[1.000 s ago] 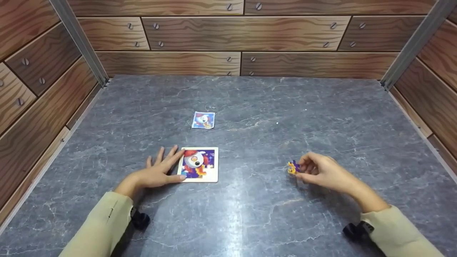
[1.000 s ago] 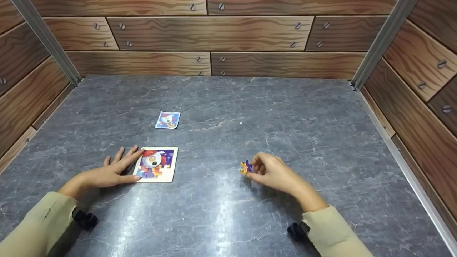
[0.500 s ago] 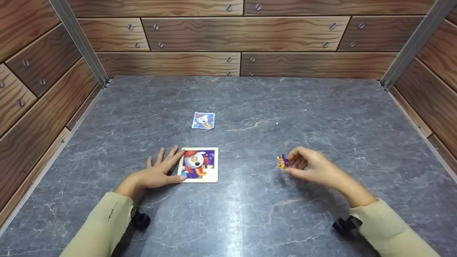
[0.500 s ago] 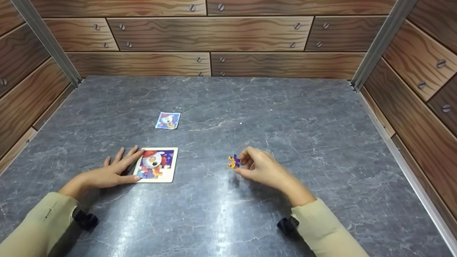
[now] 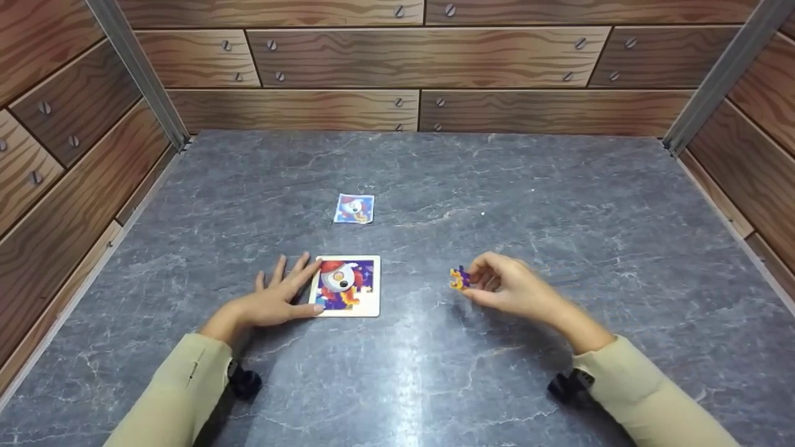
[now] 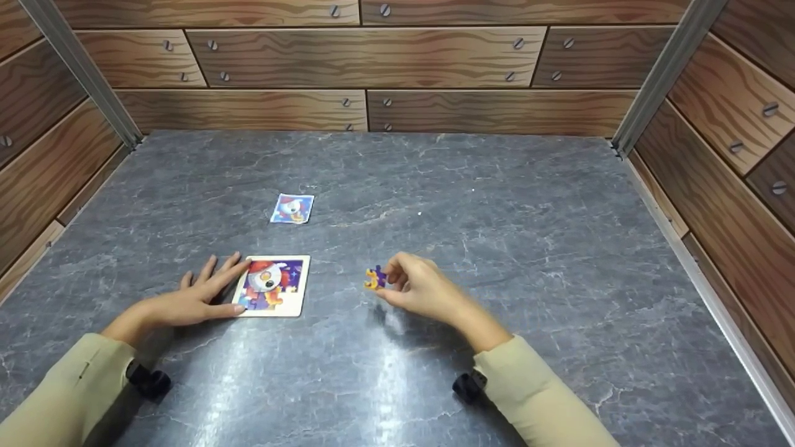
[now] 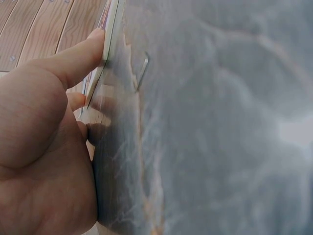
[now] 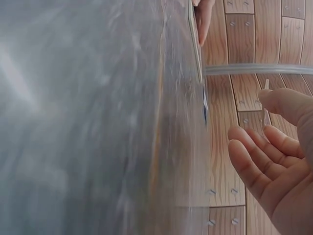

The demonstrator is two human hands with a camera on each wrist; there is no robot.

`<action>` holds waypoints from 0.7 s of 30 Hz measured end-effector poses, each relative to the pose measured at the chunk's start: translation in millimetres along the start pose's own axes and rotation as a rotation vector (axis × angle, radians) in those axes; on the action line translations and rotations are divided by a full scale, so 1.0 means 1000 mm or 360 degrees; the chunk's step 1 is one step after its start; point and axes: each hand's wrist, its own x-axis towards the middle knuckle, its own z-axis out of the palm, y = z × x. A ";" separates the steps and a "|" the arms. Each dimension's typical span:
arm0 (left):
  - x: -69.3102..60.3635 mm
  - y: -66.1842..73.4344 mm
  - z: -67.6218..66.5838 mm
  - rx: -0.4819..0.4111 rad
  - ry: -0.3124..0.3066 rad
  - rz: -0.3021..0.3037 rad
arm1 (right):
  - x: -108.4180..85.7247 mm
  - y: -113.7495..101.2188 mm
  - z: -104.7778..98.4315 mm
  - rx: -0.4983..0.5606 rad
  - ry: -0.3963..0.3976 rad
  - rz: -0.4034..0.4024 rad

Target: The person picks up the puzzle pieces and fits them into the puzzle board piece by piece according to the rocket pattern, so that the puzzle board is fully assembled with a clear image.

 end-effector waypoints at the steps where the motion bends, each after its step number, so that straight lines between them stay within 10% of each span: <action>1: 0.000 0.000 0.000 0.0003 0.0000 0.0003 | 0.002 -0.001 0.002 0.0001 0.0002 -0.0008; 21: -0.001 0.001 0.000 0.0010 0.0001 -0.0008 | 0.032 -0.023 0.034 0.0026 -0.0129 -0.0027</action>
